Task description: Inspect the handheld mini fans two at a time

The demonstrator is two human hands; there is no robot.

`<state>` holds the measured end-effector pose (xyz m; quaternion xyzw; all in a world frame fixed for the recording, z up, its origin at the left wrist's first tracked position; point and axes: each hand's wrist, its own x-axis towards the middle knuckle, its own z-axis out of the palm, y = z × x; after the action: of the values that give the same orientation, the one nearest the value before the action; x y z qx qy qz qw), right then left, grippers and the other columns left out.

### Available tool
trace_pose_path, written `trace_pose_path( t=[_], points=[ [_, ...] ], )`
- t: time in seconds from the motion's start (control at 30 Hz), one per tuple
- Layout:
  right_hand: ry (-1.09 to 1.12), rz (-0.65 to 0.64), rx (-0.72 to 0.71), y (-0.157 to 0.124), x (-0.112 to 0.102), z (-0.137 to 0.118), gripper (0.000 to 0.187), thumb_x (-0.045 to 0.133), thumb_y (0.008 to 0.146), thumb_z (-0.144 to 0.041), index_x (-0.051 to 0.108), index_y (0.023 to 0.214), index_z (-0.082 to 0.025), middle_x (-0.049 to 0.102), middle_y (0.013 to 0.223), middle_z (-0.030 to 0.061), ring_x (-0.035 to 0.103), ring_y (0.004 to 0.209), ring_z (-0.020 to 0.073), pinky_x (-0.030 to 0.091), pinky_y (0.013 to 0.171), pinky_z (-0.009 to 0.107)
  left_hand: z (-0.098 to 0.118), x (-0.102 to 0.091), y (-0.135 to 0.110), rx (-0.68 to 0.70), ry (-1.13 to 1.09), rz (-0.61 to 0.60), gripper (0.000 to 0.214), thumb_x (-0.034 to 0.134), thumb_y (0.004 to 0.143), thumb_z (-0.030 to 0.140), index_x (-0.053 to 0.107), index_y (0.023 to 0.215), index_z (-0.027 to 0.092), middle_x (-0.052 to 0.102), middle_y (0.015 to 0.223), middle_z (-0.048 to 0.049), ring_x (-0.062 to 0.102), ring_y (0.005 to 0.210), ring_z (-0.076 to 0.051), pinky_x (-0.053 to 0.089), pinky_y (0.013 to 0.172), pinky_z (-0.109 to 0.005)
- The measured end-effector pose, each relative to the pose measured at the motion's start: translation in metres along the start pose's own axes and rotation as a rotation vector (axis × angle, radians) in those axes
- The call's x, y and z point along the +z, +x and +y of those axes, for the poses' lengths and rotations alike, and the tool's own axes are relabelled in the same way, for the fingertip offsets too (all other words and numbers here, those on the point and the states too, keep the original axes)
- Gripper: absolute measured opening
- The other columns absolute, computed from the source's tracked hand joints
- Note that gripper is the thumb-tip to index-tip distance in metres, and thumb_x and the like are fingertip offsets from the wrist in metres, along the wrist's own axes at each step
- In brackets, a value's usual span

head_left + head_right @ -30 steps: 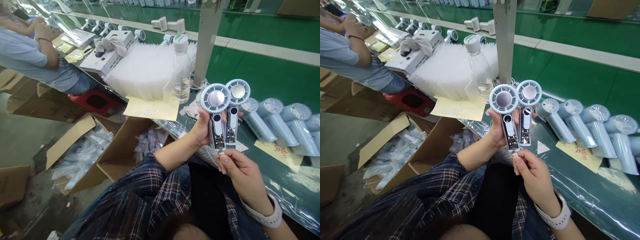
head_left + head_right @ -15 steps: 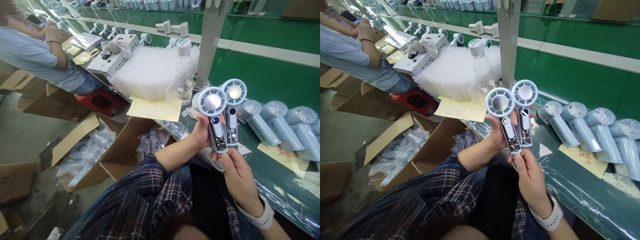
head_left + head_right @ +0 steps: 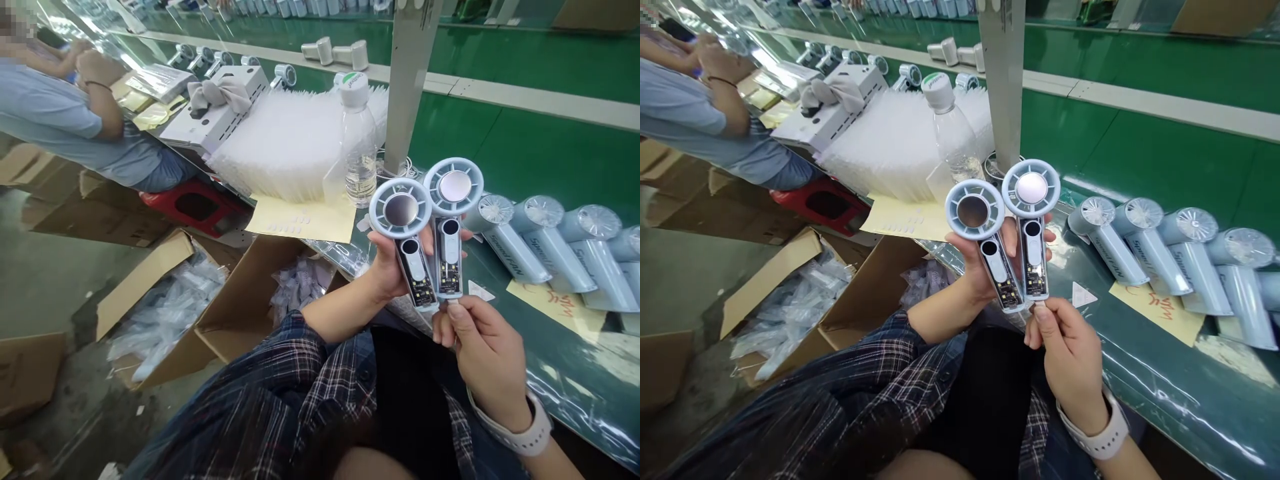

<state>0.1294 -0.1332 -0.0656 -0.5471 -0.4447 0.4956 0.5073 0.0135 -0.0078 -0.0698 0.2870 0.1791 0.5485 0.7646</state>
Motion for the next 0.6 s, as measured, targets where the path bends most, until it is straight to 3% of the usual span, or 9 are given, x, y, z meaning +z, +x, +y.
trace_pose_path(
  t=[0.2, 0.37, 0.47, 0.53, 0.6],
  points=[
    [0.272, 0.068, 0.033, -0.005, 0.014, 0.004, 0.041, 0.063, 0.111, -0.043, 0.055, 0.077, -0.023, 0.047, 0.051, -0.0077, 0.050, 0.045, 0.0104, 0.043, 0.054, 0.026, -0.010, 0.005, -0.004, 0.016, 0.007, -0.056, 0.096, 0.066, 0.042, 0.113, 0.056, 0.058, 0.018, 0.075, 0.108, -0.0123, 0.073, 0.100, -0.026, 0.065, 0.080, -0.035],
    [0.060, 0.077, 0.007, -0.004, 0.003, 0.005, 0.036, 0.064, 0.109, -0.050, 0.064, 0.085, -0.022, 0.061, 0.067, -0.0013, 0.058, 0.061, 0.0153, 0.048, 0.062, 0.030, -0.008, 0.008, -0.007, 0.015, -0.039, -0.136, 0.093, 0.071, 0.047, 0.108, 0.058, 0.062, 0.018, 0.074, 0.109, -0.0118, 0.073, 0.100, -0.026, 0.065, 0.085, -0.037],
    [-0.129, 0.097, -0.165, -0.001, -0.016, 0.001, 0.036, 0.063, 0.108, -0.048, 0.065, 0.083, -0.023, 0.068, 0.087, 0.0048, 0.065, 0.081, 0.0212, 0.054, 0.076, 0.037, -0.003, 0.006, -0.006, 0.010, -0.021, -0.099, 0.092, 0.072, 0.049, 0.108, 0.057, 0.070, 0.019, 0.073, 0.117, -0.0118, 0.073, 0.110, -0.030, 0.065, 0.089, -0.041],
    [-0.272, 0.182, -0.281, 0.003, -0.028, -0.001, 0.036, 0.062, 0.108, -0.045, 0.063, 0.079, -0.023, 0.069, 0.108, 0.0093, 0.068, 0.109, 0.0287, 0.054, 0.100, 0.048, 0.001, 0.003, -0.006, 0.004, 0.025, -0.048, 0.092, 0.069, 0.051, 0.108, 0.057, 0.075, 0.021, 0.073, 0.117, -0.0125, 0.071, 0.121, -0.036, 0.064, 0.097, -0.047],
    [-0.408, 0.275, -0.310, 0.007, -0.036, 0.000, 0.024, 0.064, 0.106, -0.048, 0.070, 0.100, -0.025, 0.063, 0.143, 0.0132, 0.053, 0.146, 0.0368, 0.038, 0.125, 0.061, 0.007, -0.001, -0.007, -0.039, 0.113, -0.080, 0.084, 0.075, 0.056, 0.101, 0.061, 0.080, 0.021, 0.074, 0.109, -0.0126, 0.068, 0.128, -0.039, 0.061, 0.105, -0.053]
  ],
)
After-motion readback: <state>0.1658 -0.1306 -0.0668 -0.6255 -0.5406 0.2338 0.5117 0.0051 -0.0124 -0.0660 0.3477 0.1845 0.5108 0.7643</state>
